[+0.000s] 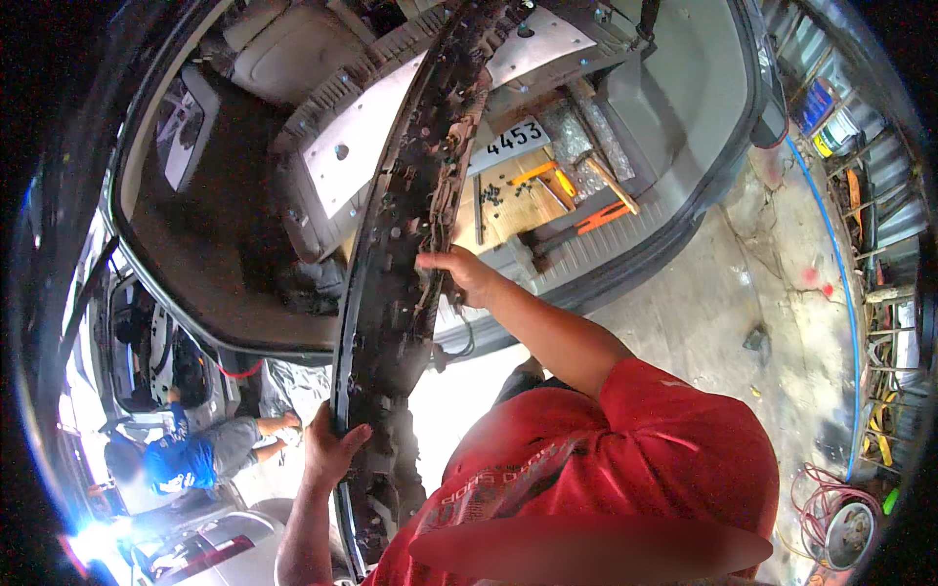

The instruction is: The person removes a red trim piece from a gray car bumper, then reattaches it and aligns the bumper onto the rear of a vehicle. The person uses a hammer to tap the trim into place and adjusts the bumper edges to fit the car body.

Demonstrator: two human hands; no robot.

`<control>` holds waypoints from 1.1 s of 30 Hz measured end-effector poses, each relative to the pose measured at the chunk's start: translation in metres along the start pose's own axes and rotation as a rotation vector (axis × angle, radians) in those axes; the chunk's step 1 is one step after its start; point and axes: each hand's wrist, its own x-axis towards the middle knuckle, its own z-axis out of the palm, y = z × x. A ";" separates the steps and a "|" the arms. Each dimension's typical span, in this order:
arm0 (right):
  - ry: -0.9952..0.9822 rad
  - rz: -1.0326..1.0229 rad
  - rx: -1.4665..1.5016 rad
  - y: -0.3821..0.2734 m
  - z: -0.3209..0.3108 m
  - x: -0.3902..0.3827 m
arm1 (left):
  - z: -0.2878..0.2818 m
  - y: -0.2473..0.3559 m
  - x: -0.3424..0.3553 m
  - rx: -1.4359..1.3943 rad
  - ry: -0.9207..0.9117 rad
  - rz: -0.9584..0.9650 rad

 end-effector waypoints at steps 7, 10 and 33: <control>-0.182 -0.017 0.435 0.049 0.039 -0.083 | 0.081 -0.066 -0.130 0.181 0.371 0.016; -0.207 -0.082 0.537 0.071 0.051 -0.110 | 0.112 -0.087 -0.179 0.324 0.467 -0.075; -0.503 -0.398 0.798 0.297 0.136 -0.207 | 0.055 -0.352 -0.278 0.841 0.631 0.612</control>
